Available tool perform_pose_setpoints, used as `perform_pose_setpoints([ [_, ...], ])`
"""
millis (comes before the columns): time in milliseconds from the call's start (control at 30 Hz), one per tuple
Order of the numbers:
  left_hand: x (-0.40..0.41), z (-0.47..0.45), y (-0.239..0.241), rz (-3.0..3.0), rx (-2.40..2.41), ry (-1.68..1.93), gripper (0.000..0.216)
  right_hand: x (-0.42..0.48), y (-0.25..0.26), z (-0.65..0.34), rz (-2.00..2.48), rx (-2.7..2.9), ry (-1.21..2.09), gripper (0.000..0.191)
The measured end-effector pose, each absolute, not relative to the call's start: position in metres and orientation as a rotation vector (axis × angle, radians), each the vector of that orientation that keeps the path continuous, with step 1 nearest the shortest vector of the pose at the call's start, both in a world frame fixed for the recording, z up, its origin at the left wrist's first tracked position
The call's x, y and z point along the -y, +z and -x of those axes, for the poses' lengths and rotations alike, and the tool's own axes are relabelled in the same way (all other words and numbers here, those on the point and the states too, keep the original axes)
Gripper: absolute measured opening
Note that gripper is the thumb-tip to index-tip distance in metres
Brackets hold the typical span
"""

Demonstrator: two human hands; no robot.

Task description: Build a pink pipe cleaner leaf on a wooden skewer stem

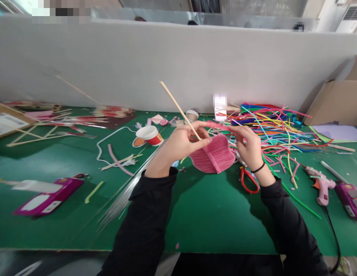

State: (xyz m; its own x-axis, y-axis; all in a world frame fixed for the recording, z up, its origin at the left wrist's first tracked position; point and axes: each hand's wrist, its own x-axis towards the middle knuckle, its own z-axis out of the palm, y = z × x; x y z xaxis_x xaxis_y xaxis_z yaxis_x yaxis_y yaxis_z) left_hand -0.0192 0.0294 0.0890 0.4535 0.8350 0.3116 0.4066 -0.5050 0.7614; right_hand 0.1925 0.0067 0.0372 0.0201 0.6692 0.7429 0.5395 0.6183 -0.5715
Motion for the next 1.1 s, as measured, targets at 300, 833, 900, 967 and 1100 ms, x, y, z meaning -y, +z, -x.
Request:
perform_pose_setpoints([
  [300,-0.027,0.017,0.087,-2.187,-0.964,0.838,0.052,0.006,0.064,-0.203,1.001,1.818,-0.498,0.038],
  [833,-0.022,0.010,0.090,-2.249,-0.992,0.877,0.046,0.019,0.074,-0.197,1.053,1.916,-0.776,0.037],
  [900,-0.022,0.011,0.091,-2.246,-0.997,0.879,0.046,0.020,0.074,-0.196,1.054,1.936,-0.777,0.036],
  [967,-0.023,0.011,0.091,-2.244,-1.008,0.877,0.046,0.021,0.074,-0.196,1.055,1.972,-0.764,0.037],
  [1100,-0.025,0.011,0.088,-2.219,-1.013,0.905,0.048,0.020,0.073,-0.194,1.039,2.045,-0.674,0.035],
])
